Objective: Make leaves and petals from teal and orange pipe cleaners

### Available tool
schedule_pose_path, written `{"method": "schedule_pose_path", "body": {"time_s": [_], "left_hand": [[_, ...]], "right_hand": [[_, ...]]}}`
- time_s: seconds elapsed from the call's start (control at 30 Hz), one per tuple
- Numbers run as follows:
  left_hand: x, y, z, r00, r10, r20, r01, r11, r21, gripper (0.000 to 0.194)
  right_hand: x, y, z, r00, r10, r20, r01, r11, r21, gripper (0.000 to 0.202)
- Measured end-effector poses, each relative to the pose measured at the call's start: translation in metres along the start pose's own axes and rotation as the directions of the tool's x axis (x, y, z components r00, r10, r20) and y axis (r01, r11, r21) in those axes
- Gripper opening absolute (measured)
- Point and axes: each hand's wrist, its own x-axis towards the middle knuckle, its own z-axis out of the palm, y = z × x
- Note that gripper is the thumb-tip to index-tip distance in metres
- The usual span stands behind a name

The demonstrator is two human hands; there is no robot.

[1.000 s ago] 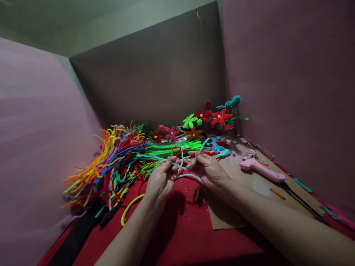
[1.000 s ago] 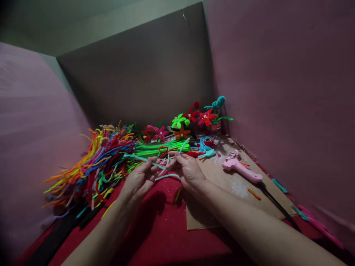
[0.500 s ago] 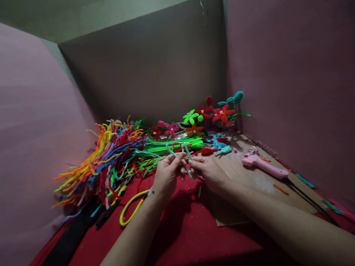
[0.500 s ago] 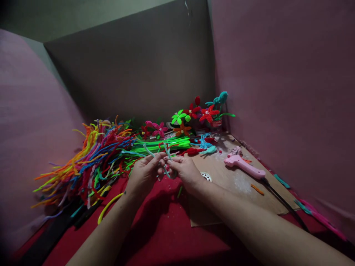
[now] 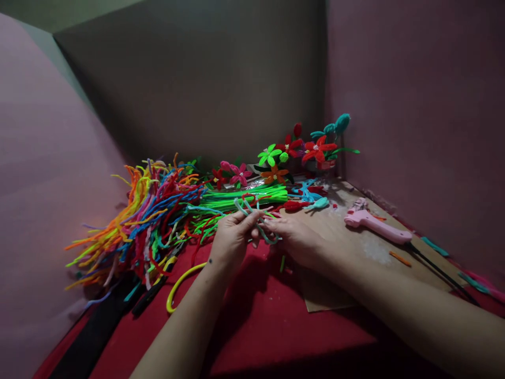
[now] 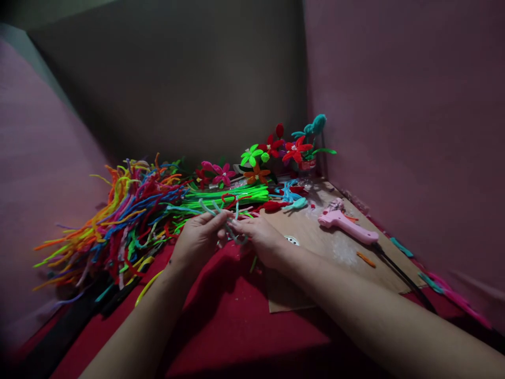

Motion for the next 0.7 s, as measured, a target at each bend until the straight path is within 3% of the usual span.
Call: {"method": "schedule_pose_path", "body": {"time_s": [0.1,0.17,0.37,0.57,0.7], "left_hand": [[0.0015,0.0005,-0.0034,1.0,-0.008,-0.007,0.008,0.996,-0.092,0.021],[0.0018,-0.0004,-0.0052,1.0,-0.007,-0.016,0.005,0.992,-0.128,0.021],[-0.0007,0.0007,-0.0022,1.0,-0.002,0.004,0.003,0.993,-0.116,0.021],[-0.0017,0.0053,-0.0031,0.995,0.011,-0.104,-0.016,0.999,-0.051,0.022],[-0.0019,-0.0013,-0.0098,1.0,-0.03,0.001,0.03,0.997,0.077,0.025]], "right_hand": [[-0.0013,-0.0018,0.0002,0.985,0.149,0.084,-0.16,0.976,0.151,0.024],[-0.0022,-0.0012,0.0011,0.978,0.184,0.097,-0.2,0.959,0.202,0.021],[-0.0036,0.0035,0.0042,0.982,0.18,0.056,-0.187,0.961,0.203,0.014],[-0.0012,0.0066,0.0015,0.987,0.16,-0.009,-0.156,0.974,0.162,0.016],[-0.0009,0.0075,0.0007,0.991,0.118,-0.057,-0.105,0.977,0.183,0.014]]}}
